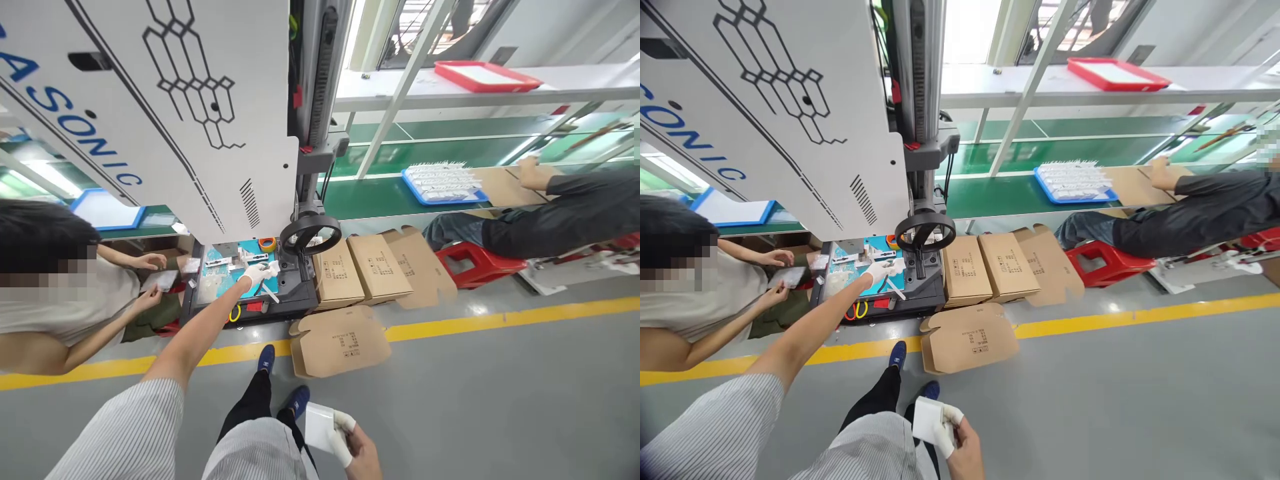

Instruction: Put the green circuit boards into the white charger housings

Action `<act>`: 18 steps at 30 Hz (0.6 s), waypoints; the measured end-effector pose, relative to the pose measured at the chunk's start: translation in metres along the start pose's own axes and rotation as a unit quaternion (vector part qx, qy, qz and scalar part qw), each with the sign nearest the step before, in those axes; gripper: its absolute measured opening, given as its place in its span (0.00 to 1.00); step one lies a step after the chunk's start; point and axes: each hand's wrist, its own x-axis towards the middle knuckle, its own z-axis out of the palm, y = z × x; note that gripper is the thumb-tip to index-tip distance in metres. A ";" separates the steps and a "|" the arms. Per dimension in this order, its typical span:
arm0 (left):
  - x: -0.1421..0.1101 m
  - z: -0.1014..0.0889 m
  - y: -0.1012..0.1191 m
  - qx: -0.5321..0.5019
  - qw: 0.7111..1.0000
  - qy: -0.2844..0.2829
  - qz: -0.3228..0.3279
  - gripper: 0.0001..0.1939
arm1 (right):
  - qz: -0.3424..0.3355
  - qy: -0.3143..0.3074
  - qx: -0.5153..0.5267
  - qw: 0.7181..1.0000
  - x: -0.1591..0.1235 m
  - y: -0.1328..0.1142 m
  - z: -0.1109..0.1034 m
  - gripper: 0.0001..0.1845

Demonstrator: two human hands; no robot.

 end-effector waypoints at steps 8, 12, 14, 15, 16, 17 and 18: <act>0.010 0.000 0.001 -0.021 0.999 -0.009 -0.034 0.15 | 0.019 0.015 0.000 1.000 0.001 -0.001 0.013 0.30; 0.016 -0.001 0.002 -0.061 0.996 -0.032 -0.064 0.16 | 0.013 0.002 0.005 1.000 0.011 -0.005 0.024 0.27; 0.019 -0.002 0.004 -0.086 0.992 -0.056 -0.077 0.18 | 0.009 -0.035 -0.002 0.999 0.020 -0.012 0.031 0.24; 0.021 -0.002 0.006 -0.100 0.989 -0.073 -0.081 0.20 | 0.002 -0.059 -0.007 0.998 0.027 -0.017 0.035 0.23; 0.022 -0.003 0.008 -0.115 0.986 -0.093 -0.083 0.23 | -0.009 -0.086 -0.014 0.996 0.035 -0.023 0.040 0.22; 0.022 -0.002 0.010 -0.131 0.981 -0.115 -0.082 0.26 | -0.021 -0.110 -0.021 0.993 0.043 -0.030 0.046 0.21; 0.021 -0.002 0.011 -0.147 0.977 -0.136 -0.077 0.29 | -0.035 -0.133 -0.027 0.990 0.053 -0.038 0.053 0.19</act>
